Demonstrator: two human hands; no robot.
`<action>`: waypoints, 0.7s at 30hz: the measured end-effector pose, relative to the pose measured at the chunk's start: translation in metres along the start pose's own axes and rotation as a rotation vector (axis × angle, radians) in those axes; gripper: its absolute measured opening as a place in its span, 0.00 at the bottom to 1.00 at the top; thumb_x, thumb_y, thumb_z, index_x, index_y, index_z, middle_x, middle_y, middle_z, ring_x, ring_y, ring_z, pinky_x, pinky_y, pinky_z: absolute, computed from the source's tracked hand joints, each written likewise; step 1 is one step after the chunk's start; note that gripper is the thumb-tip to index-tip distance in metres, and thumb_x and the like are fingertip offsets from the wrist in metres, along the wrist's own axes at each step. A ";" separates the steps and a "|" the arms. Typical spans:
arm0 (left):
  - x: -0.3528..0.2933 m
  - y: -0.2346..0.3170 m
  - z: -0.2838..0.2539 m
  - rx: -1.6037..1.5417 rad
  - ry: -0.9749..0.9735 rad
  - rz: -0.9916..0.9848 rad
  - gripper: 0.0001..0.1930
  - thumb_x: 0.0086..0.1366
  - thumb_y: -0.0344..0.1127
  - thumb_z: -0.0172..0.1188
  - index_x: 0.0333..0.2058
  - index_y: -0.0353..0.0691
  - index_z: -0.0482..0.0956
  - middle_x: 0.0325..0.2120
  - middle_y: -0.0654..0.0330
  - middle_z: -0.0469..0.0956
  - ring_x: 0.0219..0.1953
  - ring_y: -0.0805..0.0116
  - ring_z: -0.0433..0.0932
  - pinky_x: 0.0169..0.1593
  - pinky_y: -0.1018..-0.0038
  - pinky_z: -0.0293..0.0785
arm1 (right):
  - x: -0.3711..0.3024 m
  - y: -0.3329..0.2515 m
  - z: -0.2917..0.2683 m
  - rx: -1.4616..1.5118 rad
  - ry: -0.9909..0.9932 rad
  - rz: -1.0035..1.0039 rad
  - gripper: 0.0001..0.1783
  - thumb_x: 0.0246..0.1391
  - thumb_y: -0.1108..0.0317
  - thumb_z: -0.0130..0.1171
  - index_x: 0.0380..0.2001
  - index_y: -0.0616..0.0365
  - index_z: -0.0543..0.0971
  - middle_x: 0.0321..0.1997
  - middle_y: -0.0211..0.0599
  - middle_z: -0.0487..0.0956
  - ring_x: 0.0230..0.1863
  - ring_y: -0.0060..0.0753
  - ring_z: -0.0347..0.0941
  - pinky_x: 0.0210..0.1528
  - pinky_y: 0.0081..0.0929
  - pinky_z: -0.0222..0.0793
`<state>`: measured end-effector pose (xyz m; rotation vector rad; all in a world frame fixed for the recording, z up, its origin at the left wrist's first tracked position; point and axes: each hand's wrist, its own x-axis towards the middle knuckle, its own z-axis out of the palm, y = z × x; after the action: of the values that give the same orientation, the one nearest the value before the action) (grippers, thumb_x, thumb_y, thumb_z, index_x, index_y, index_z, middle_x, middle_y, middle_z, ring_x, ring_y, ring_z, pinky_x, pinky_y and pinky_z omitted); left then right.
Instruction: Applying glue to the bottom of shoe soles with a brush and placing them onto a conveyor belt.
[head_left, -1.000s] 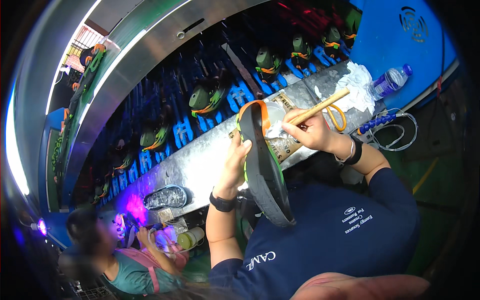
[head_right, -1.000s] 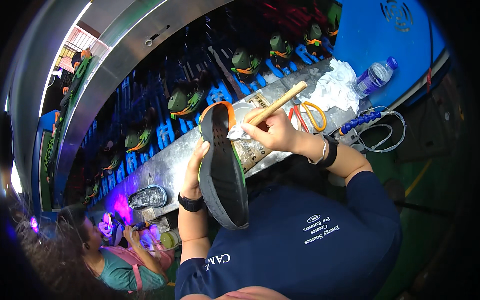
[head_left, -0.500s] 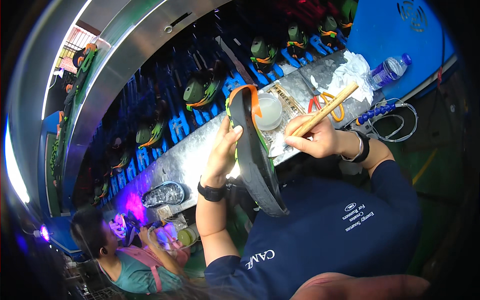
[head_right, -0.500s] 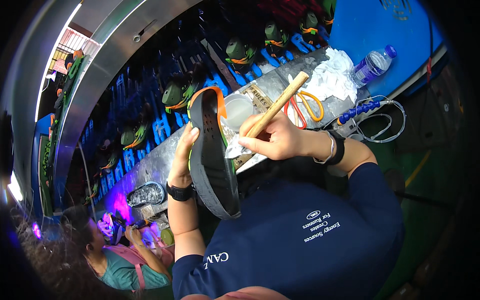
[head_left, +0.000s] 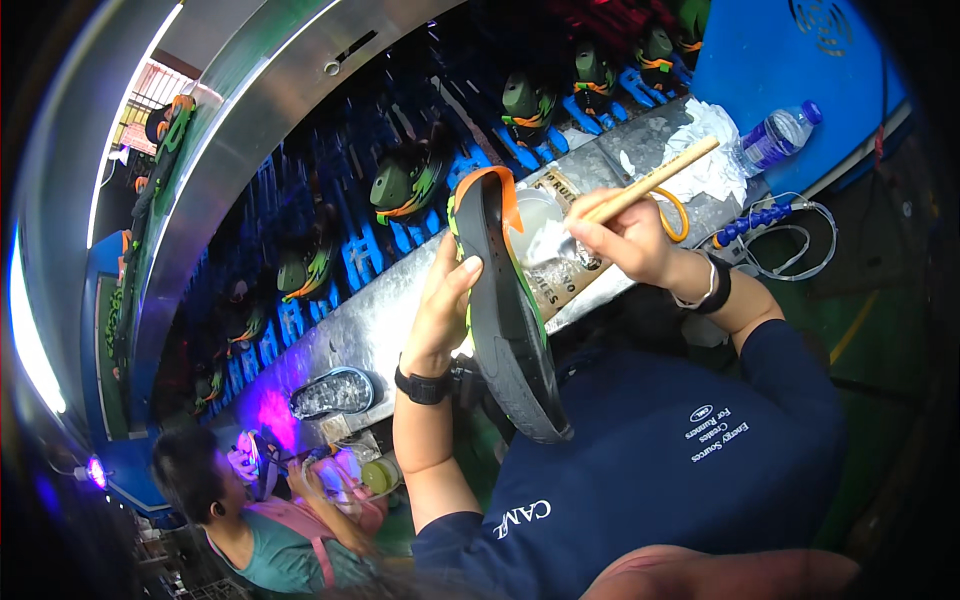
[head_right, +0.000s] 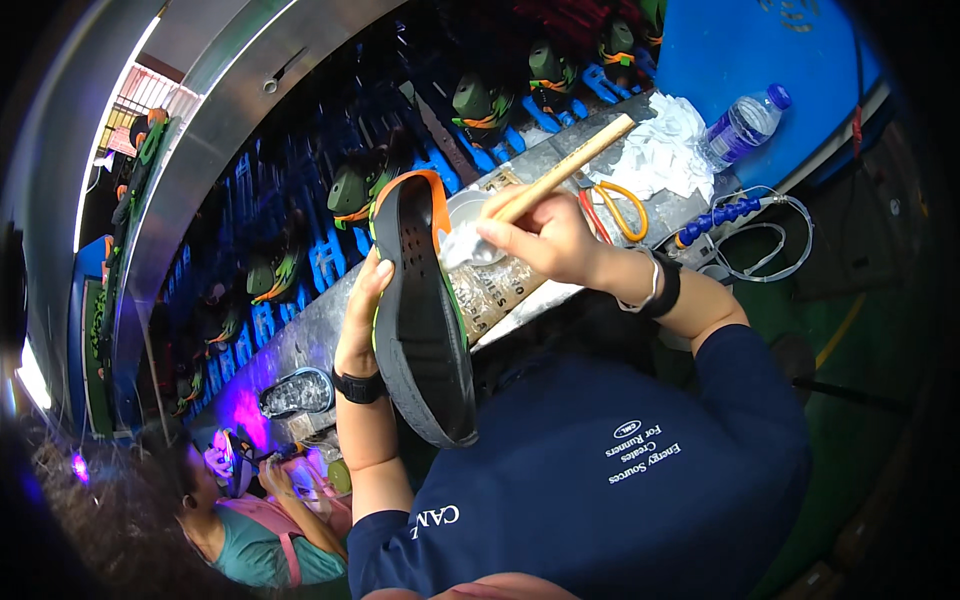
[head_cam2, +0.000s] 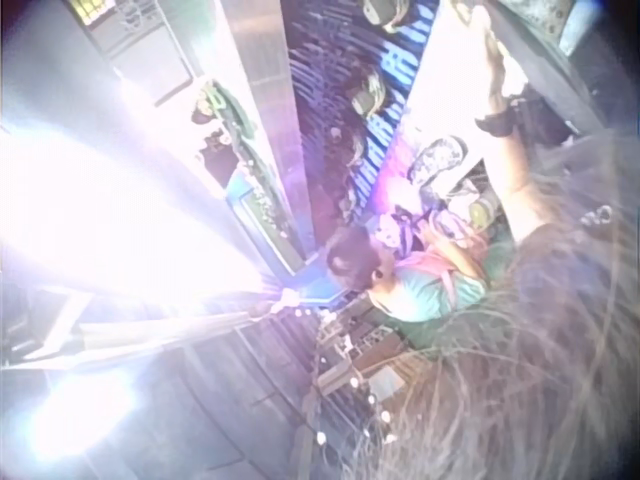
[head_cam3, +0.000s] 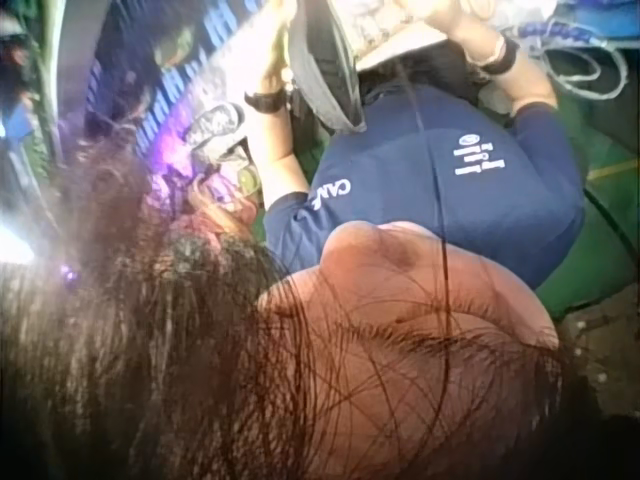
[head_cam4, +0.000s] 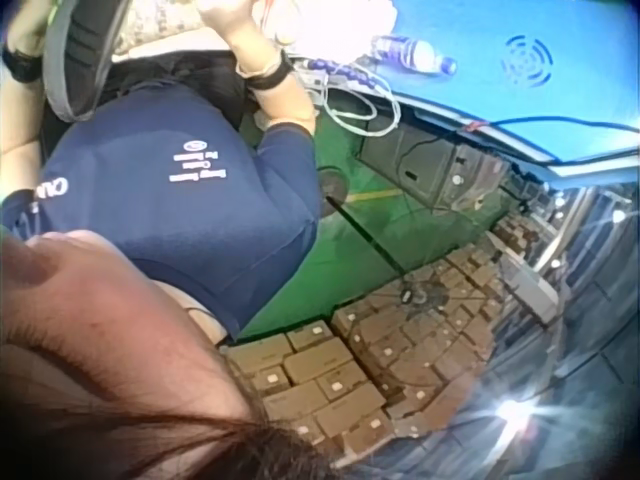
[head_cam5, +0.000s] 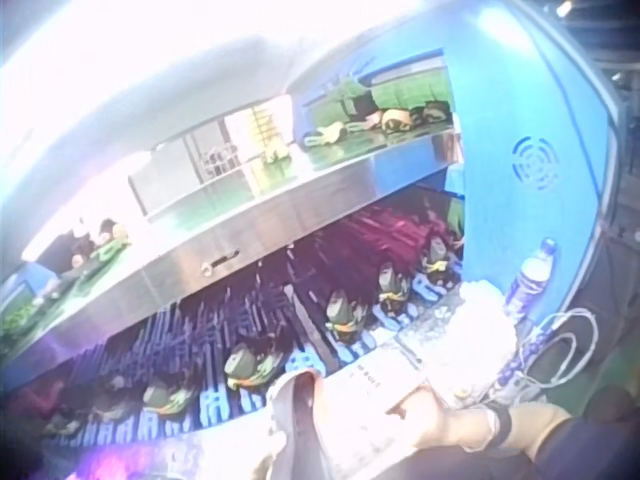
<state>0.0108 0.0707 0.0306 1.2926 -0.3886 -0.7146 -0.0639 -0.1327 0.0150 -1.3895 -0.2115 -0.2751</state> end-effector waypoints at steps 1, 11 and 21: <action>0.001 0.003 0.002 0.005 -0.033 -0.003 0.30 0.52 0.43 0.49 0.52 0.35 0.53 0.44 0.57 0.63 0.45 0.70 0.64 0.48 0.76 0.60 | 0.005 0.013 0.000 -0.067 0.068 -0.165 0.03 0.46 0.74 0.50 0.27 0.62 0.72 0.17 0.26 0.67 0.17 0.11 0.59 0.18 0.10 0.53; -0.001 0.007 0.005 0.003 -0.058 -0.016 0.34 0.49 0.43 0.52 0.53 0.35 0.51 0.46 0.55 0.60 0.48 0.66 0.61 0.50 0.74 0.57 | 0.015 0.020 0.005 -0.232 0.064 -0.256 0.03 0.45 0.75 0.52 0.26 0.63 0.72 0.19 0.25 0.67 0.18 0.11 0.58 0.19 0.11 0.53; 0.002 0.007 -0.002 0.001 -0.061 0.002 0.33 0.51 0.38 0.50 0.54 0.35 0.47 0.48 0.55 0.59 0.49 0.69 0.60 0.51 0.75 0.55 | -0.013 0.001 0.009 -0.117 -0.154 -0.147 0.02 0.45 0.74 0.53 0.23 0.62 0.72 0.18 0.28 0.71 0.19 0.13 0.64 0.20 0.13 0.60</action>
<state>0.0152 0.0714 0.0367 1.2730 -0.4393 -0.7531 -0.0753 -0.1226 0.0118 -1.5151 -0.4317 -0.3058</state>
